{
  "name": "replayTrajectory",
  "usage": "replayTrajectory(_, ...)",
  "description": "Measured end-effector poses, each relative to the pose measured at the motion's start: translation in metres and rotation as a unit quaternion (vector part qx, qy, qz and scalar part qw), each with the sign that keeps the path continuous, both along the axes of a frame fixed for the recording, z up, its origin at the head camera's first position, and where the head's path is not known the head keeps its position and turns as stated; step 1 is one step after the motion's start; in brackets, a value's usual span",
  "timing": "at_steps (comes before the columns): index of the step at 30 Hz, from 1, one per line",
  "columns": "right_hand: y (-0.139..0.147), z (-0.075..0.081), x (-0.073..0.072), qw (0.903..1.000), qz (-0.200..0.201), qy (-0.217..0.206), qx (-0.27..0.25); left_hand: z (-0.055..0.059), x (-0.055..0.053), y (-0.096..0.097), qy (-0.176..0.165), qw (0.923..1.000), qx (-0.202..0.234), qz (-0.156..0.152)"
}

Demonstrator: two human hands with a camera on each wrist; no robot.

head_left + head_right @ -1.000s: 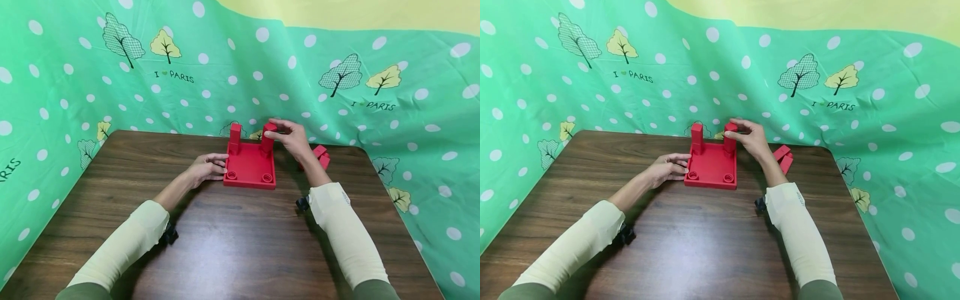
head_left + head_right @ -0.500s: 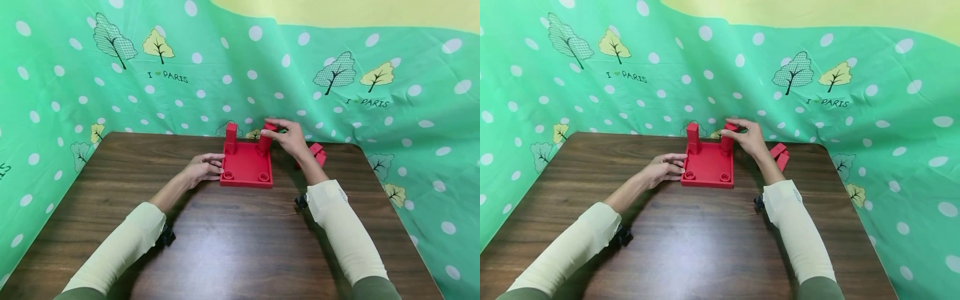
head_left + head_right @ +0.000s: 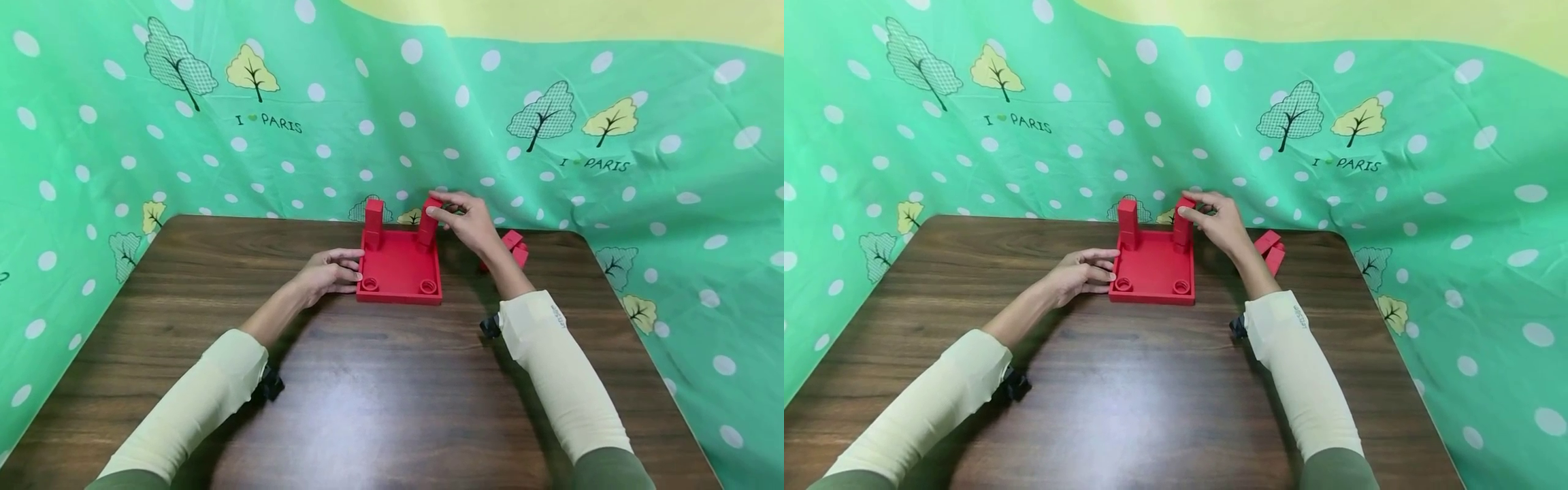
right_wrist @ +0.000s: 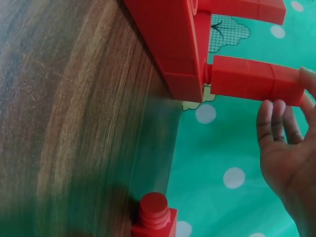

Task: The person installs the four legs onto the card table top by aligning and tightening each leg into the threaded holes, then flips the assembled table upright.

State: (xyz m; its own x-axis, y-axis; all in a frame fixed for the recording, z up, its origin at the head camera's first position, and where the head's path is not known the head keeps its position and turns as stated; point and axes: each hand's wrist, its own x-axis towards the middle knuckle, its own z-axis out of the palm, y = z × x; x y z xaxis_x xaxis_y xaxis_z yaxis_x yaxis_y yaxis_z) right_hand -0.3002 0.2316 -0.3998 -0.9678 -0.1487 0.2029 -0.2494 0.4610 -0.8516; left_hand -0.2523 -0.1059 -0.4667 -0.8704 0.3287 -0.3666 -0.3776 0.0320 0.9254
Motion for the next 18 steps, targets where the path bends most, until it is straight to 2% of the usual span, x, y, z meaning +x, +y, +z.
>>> replayTrajectory(4,-0.0028,0.0011,-0.0016,0.9997,-0.006,-0.003,0.023,0.001,-0.0007,0.0004,-0.001,1.0,0.003,0.002)
replayTrajectory(9,-0.0027,0.0013,-0.002,0.9991,0.01,0.013,0.039,0.0025,0.0009,0.002,-0.005,1.0,0.005,0.005)
replayTrajectory(13,-0.0026,0.0017,-0.0007,0.9997,0.023,-0.003,0.005,0.0048,0.0017,0.0026,-0.009,0.9999,0.002,0.006)
replayTrajectory(18,-0.0056,0.0011,0.0004,0.9994,0.011,-0.024,-0.02,0.0086,0.0006,0.0027,-0.028,0.9995,-0.001,0.017)
